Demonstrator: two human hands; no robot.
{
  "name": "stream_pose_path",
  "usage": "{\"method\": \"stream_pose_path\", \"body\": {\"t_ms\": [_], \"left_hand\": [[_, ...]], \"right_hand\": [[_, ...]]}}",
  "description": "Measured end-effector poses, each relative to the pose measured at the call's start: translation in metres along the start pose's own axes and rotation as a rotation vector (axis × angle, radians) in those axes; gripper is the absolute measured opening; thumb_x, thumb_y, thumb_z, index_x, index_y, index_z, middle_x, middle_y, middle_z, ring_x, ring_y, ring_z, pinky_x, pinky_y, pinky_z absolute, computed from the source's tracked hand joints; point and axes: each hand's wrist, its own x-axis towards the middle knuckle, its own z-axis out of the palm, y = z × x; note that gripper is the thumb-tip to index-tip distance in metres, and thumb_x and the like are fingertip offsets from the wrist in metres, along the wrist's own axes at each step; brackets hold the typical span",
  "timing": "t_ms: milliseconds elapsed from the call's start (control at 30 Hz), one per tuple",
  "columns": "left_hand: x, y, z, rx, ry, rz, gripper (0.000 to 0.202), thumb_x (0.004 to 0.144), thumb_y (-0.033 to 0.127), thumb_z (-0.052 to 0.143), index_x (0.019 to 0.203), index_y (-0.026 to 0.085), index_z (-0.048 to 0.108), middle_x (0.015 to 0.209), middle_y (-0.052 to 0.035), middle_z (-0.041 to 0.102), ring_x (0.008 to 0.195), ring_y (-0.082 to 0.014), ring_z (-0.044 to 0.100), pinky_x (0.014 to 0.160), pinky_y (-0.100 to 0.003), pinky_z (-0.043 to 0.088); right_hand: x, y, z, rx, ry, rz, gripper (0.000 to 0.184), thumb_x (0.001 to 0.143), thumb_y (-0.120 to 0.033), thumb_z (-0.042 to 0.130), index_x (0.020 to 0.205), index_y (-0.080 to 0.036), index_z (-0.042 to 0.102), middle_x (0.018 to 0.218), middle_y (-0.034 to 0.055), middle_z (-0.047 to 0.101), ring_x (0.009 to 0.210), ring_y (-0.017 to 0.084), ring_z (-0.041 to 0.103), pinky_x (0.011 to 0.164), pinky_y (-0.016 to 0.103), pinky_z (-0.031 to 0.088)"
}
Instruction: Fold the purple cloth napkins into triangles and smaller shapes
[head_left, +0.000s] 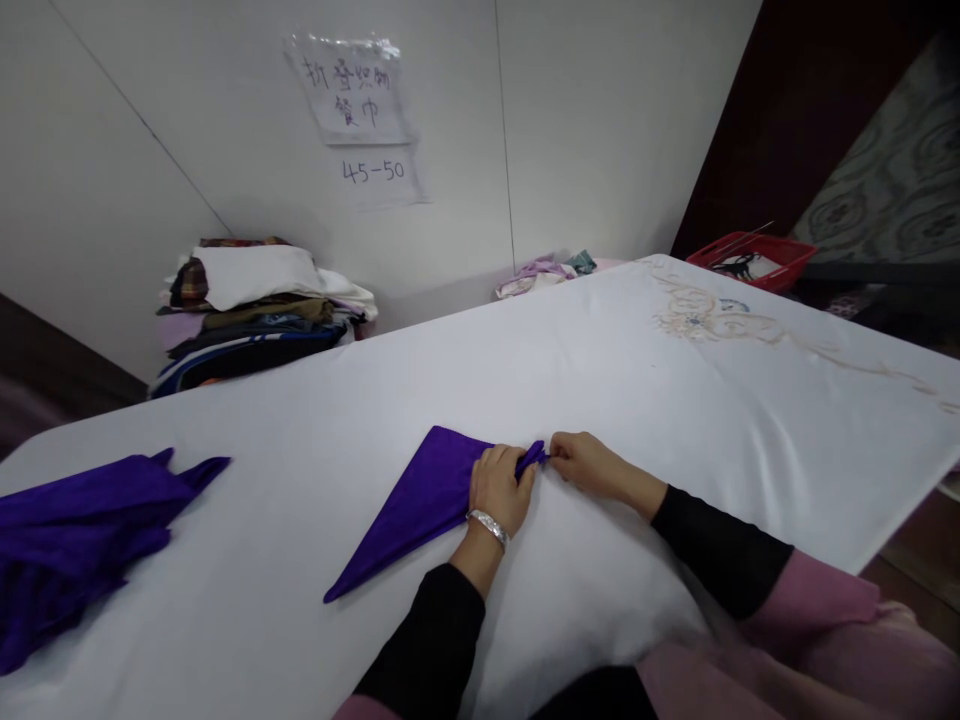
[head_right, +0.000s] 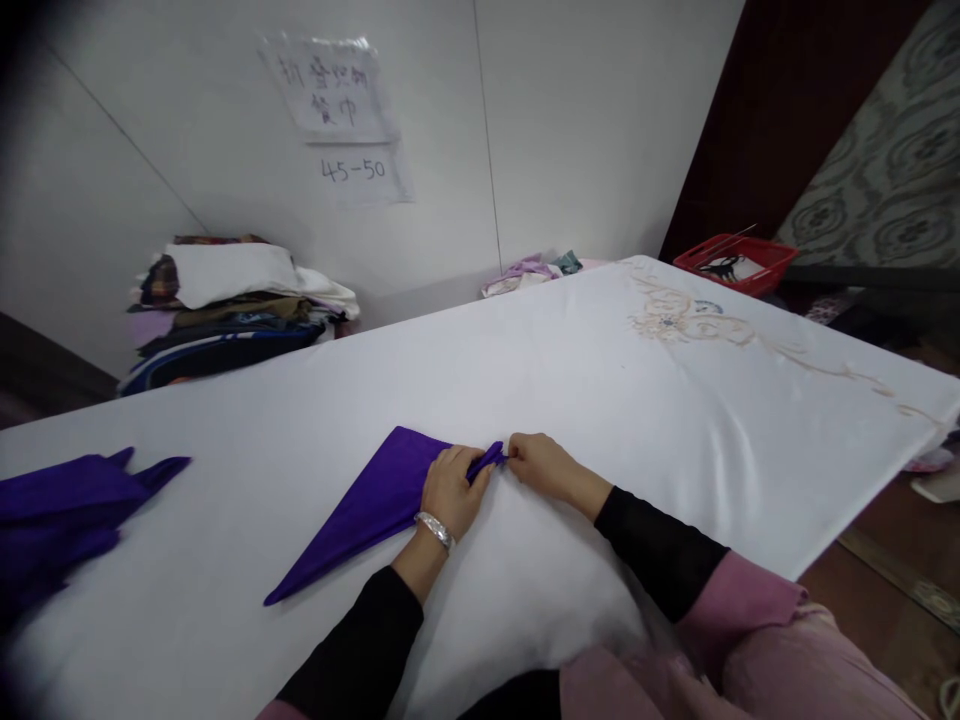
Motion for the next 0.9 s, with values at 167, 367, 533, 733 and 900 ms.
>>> {"method": "stream_pose_path", "body": {"t_ms": [167,367,533,733,900], "left_hand": [[0.0,0.0,0.0,-0.03,0.024,-0.004,0.015,0.084,0.034,0.052,0.091,0.023,0.061,0.091,-0.0022,0.062,0.089,-0.0189,0.052,0.078,-0.033,0.036],[0.001,0.001,0.0,-0.024,0.018,-0.013,0.013,0.086,0.029,0.05,0.088,0.022,0.061,0.088,-0.0024,0.061,0.086,-0.0189,0.052,0.076,-0.033,0.036],[0.002,0.0,0.001,-0.022,0.024,-0.012,0.011,0.085,0.029,0.051,0.086,0.022,0.06,0.087,-0.002,0.061,0.085,-0.0187,0.052,0.075,-0.032,0.036],[0.003,-0.001,0.004,-0.014,0.023,-0.007,0.008,0.082,0.027,0.055,0.086,0.022,0.06,0.087,-0.0014,0.061,0.086,-0.019,0.052,0.075,-0.032,0.036],[0.003,-0.001,0.004,-0.019,0.03,0.0,0.008,0.082,0.027,0.054,0.084,0.023,0.06,0.085,-0.0013,0.061,0.085,-0.0184,0.052,0.073,-0.032,0.035]], "right_hand": [[0.001,0.006,0.005,0.356,-0.055,0.081,0.003,0.076,-0.017,0.05,0.076,-0.02,0.049,0.066,-0.0025,0.06,0.044,0.009,0.053,0.042,0.02,0.04],[0.003,0.006,0.009,0.641,-0.082,0.089,0.012,0.073,-0.018,0.056,0.082,-0.019,0.049,0.063,-0.0041,0.057,0.049,0.01,0.056,0.041,0.019,0.044],[0.003,0.005,0.009,0.66,-0.076,0.077,0.017,0.076,-0.029,0.06,0.085,-0.019,0.05,0.063,-0.0038,0.056,0.05,0.01,0.056,0.04,0.019,0.045],[0.005,0.006,0.017,0.642,-0.008,0.06,0.025,0.073,-0.032,0.064,0.089,-0.021,0.049,0.07,-0.0043,0.055,0.049,0.009,0.055,0.037,0.019,0.043],[0.006,0.006,0.021,0.624,0.039,0.071,0.021,0.075,-0.029,0.06,0.089,-0.021,0.047,0.069,-0.0048,0.055,0.046,0.009,0.054,0.034,0.018,0.041]]}}
